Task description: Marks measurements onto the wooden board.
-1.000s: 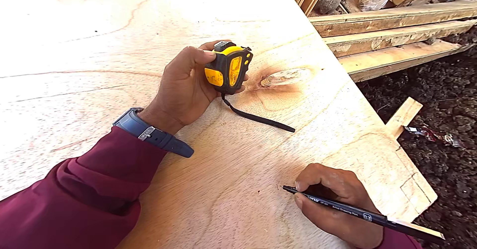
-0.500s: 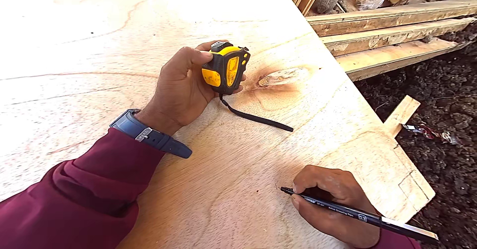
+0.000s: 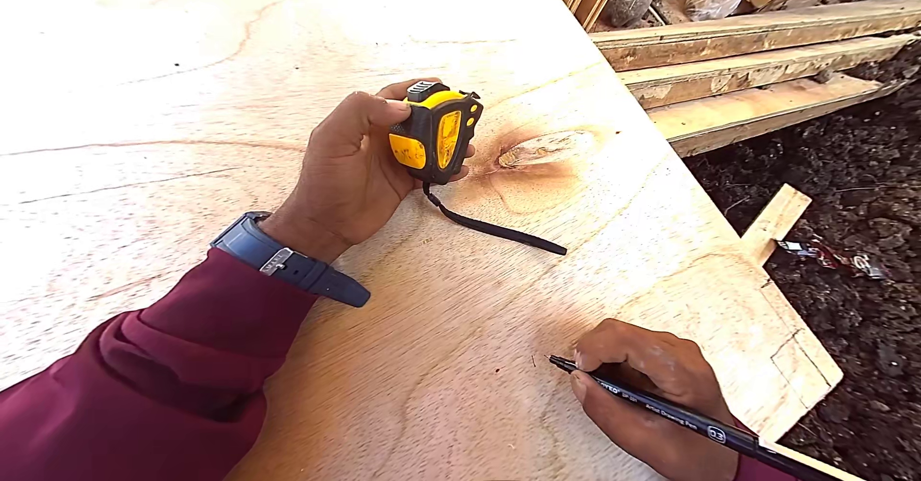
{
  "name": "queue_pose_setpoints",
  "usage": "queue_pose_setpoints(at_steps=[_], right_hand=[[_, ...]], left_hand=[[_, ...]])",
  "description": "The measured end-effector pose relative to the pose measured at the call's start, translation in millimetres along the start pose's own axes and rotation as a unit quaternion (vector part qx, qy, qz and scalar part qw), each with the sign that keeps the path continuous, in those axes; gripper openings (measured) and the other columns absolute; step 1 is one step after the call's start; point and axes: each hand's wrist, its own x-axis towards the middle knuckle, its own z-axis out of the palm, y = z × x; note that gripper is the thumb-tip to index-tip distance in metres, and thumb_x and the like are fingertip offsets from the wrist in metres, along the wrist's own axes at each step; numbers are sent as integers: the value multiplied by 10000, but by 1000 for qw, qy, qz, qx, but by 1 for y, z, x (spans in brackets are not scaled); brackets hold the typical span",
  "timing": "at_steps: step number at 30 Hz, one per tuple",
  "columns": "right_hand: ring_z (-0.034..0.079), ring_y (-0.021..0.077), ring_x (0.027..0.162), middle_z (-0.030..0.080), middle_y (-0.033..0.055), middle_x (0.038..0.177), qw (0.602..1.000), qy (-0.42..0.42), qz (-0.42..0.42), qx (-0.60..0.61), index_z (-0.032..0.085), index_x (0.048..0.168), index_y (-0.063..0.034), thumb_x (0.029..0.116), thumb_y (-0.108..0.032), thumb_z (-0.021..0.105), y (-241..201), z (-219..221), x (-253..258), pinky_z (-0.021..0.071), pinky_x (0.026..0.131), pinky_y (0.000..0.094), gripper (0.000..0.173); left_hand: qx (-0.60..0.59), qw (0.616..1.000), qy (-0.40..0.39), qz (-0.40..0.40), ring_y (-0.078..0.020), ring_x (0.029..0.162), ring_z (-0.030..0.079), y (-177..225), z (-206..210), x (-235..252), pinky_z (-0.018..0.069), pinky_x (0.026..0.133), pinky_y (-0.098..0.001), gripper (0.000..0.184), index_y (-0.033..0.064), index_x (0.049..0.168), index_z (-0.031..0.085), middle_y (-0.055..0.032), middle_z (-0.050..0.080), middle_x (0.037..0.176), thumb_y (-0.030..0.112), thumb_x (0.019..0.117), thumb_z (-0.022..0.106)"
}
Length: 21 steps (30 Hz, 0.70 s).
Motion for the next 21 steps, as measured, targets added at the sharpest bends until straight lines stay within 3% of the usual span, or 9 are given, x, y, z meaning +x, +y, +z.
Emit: queue_pose_setpoints(at_steps=[21], right_hand=[[600, 10, 662, 659, 28, 803, 999, -29, 6, 17, 678, 937, -35, 922, -91, 699, 2, 3, -2, 513, 558, 136, 62]], left_hand=[[1, 1000, -9, 5, -307, 1161, 653, 0, 1, 0, 576, 939, -467, 476, 145, 1451, 481, -148, 616, 1330, 301, 1049, 282]])
